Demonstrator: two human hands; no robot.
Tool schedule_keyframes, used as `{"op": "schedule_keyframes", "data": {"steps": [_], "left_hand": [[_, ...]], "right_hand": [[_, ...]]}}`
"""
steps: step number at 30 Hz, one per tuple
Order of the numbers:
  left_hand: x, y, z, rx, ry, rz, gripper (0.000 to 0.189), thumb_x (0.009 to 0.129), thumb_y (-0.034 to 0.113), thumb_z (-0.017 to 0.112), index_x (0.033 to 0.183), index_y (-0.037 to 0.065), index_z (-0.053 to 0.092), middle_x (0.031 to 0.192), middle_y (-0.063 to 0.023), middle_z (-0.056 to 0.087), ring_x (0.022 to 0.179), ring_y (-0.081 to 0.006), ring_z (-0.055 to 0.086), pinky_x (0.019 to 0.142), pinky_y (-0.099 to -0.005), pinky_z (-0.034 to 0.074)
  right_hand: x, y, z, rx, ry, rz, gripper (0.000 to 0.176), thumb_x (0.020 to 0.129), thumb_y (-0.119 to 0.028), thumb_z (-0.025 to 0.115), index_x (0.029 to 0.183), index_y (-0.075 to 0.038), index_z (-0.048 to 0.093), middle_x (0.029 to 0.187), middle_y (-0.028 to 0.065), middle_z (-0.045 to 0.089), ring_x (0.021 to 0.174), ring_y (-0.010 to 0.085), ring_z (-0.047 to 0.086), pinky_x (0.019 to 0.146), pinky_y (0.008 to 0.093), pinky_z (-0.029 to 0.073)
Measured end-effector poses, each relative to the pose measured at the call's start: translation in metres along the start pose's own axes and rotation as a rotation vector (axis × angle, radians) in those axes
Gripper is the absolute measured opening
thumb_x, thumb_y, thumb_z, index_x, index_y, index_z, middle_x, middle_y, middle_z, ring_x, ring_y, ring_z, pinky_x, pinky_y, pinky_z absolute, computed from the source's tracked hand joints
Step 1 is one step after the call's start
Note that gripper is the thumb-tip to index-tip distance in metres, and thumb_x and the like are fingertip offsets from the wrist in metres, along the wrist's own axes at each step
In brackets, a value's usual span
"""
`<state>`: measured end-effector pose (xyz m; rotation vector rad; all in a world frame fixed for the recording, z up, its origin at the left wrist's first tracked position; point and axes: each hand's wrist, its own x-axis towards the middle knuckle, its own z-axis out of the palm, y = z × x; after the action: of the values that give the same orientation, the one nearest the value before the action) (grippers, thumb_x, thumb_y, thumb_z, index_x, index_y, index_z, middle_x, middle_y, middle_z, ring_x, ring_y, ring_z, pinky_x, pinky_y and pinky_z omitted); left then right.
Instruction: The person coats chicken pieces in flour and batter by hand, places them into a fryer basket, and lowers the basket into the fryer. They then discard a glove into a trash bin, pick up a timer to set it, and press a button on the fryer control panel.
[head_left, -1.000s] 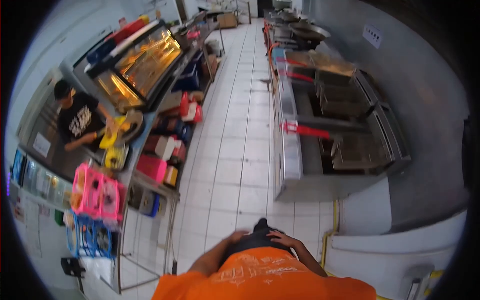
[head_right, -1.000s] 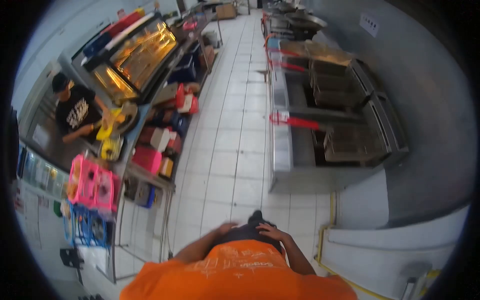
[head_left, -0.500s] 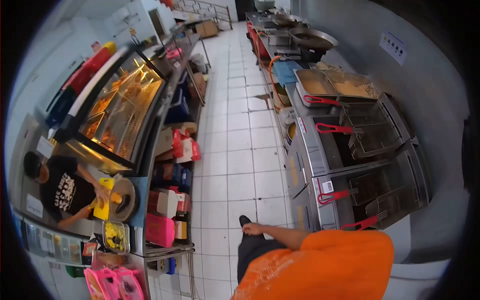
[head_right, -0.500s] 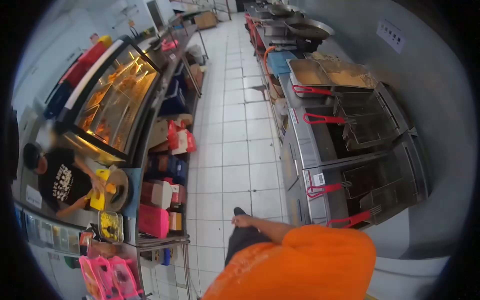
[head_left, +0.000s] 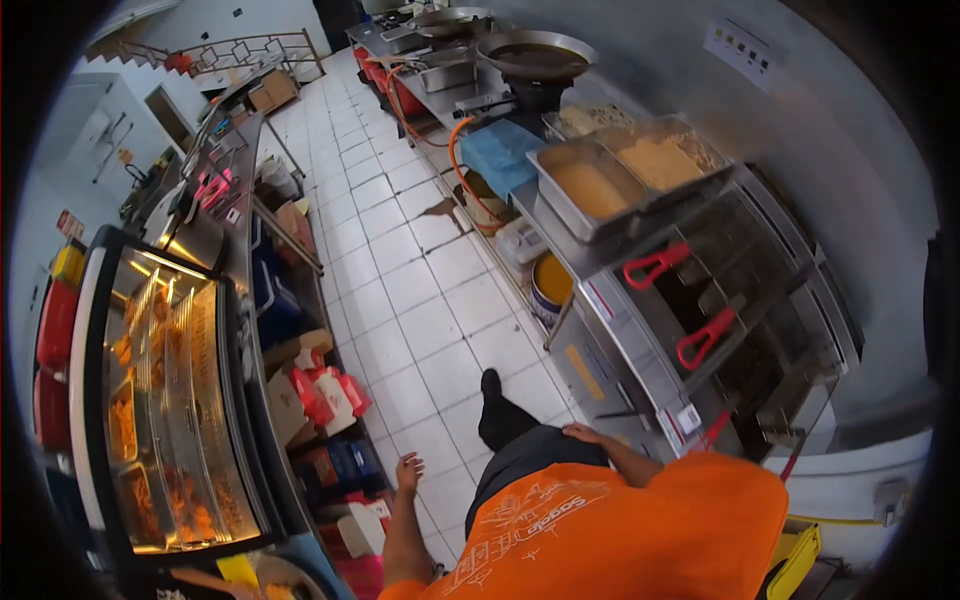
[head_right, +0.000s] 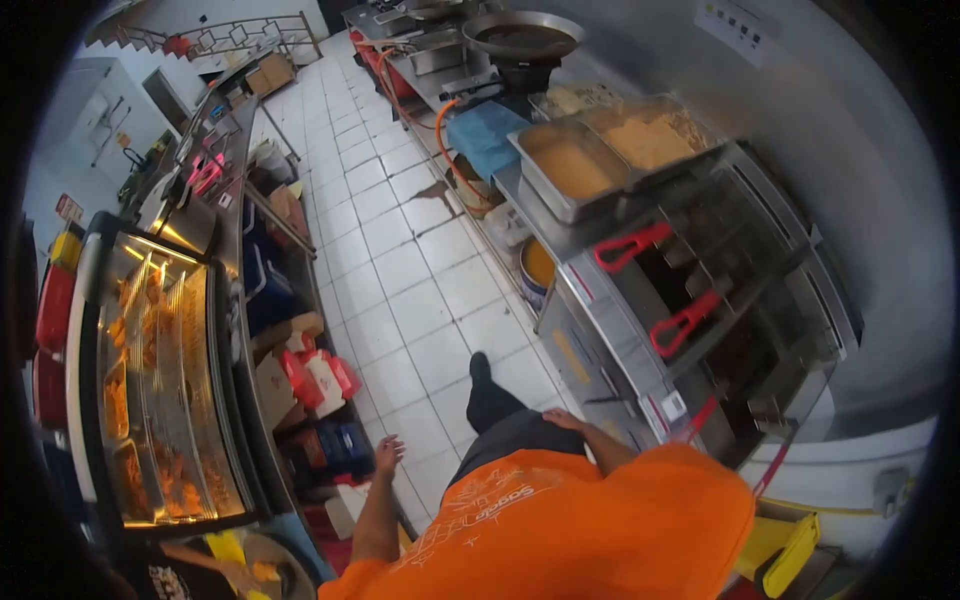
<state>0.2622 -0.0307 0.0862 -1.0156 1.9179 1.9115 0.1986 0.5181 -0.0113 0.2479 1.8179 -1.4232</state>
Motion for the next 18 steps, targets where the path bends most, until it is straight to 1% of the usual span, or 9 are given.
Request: {"op": "schedule_keyframes", "data": {"steps": [2,4,5,8,11,12,13,15,18], "left_hand": [[0.053,0.055,-0.008,-0.009,0.054,-0.061,0.027,0.098,0.023,0.049,0.122,0.014,0.057,0.097,-0.0054,0.066,0.08,-0.0156,0.064,0.066,-0.0296,0.051],[0.083,0.093,-0.002,-0.162,0.15,-0.09,0.029,0.098,0.026,0.048,0.124,0.014,0.056,0.099,-0.0057,0.066,0.083,-0.0168,0.064,0.068,-0.0315,0.052],[0.097,0.109,0.001,-0.238,0.201,-0.105,0.029,0.099,0.027,0.048,0.124,0.015,0.056,0.101,-0.0058,0.065,0.085,-0.0174,0.064,0.069,-0.0324,0.053],[0.149,0.124,0.007,-0.358,0.06,-0.217,0.037,0.1,0.035,0.046,0.131,0.017,0.053,0.112,-0.0073,0.065,0.096,-0.0221,0.065,0.077,-0.0382,0.053],[0.174,0.169,0.019,-0.496,0.083,-0.38,0.038,0.099,0.034,0.048,0.133,0.017,0.052,0.123,-0.0097,0.062,0.104,-0.0247,0.063,0.086,-0.0392,0.054],[0.182,0.165,0.017,-0.633,0.075,-0.411,0.039,0.099,0.034,0.049,0.133,0.018,0.052,0.124,-0.0101,0.061,0.106,-0.0252,0.062,0.089,-0.0403,0.054],[0.195,0.163,0.014,-0.704,0.14,-0.396,0.038,0.098,0.033,0.05,0.133,0.018,0.052,0.125,-0.0103,0.061,0.107,-0.0258,0.062,0.089,-0.0404,0.054],[0.237,0.171,0.004,-0.85,0.258,-0.339,0.038,0.098,0.032,0.052,0.133,0.018,0.052,0.125,-0.0109,0.06,0.108,-0.0269,0.061,0.091,-0.0407,0.054],[0.289,0.206,-0.007,-0.832,0.41,-0.364,0.038,0.097,0.028,0.051,0.134,0.016,0.052,0.119,-0.0094,0.06,0.105,-0.0261,0.061,0.09,-0.0387,0.055]], "right_hand": [[0.012,0.003,0.002,0.292,0.132,-0.075,0.045,0.087,-0.035,0.074,0.119,-0.006,0.063,0.118,0.0087,0.065,0.11,0.0195,0.06,0.094,0.0316,0.048],[0.029,-0.023,0.004,-0.162,0.201,-0.016,0.031,0.085,-0.023,0.076,0.109,-0.006,0.066,0.107,0.0081,0.068,0.096,0.0186,0.065,0.086,0.0319,0.052],[0.038,-0.045,0.006,0.13,0.249,0.054,0.017,0.086,-0.014,0.072,0.101,-0.006,0.068,0.093,0.0067,0.07,0.083,0.0179,0.067,0.079,0.0317,0.054],[0.103,-0.162,-0.005,0.319,0.511,0.062,0.01,0.09,-0.012,0.066,0.097,-0.005,0.068,0.085,0.0072,0.069,0.078,0.0185,0.067,0.075,0.0311,0.054],[0.213,-0.262,-0.045,0.013,0.527,-0.497,0.016,0.095,-0.015,0.057,0.092,-0.002,0.067,0.081,0.006,0.066,0.073,0.0141,0.063,0.065,0.0301,0.05],[0.228,-0.334,-0.063,-0.161,0.53,-0.495,0.016,0.095,-0.015,0.059,0.093,-0.002,0.066,0.079,0.0039,0.065,0.071,0.013,0.06,0.062,0.0289,0.047],[0.232,-0.421,-0.076,-0.06,0.464,-0.415,0.018,0.095,-0.017,0.059,0.099,-0.001,0.067,0.086,0.0086,0.069,0.081,0.0172,0.066,0.073,0.0315,0.05],[0.301,-0.515,-0.109,-0.084,0.505,-0.647,0.015,0.094,-0.014,0.06,0.1,-0.003,0.067,0.093,0.011,0.07,0.088,0.0187,0.066,0.078,0.0308,0.05],[0.363,-0.655,-0.167,-0.402,0.827,-0.838,0.013,0.091,-0.008,0.058,0.101,-0.004,0.066,0.098,0.0121,0.067,0.094,0.0272,0.062,0.085,0.0359,0.047]]}}
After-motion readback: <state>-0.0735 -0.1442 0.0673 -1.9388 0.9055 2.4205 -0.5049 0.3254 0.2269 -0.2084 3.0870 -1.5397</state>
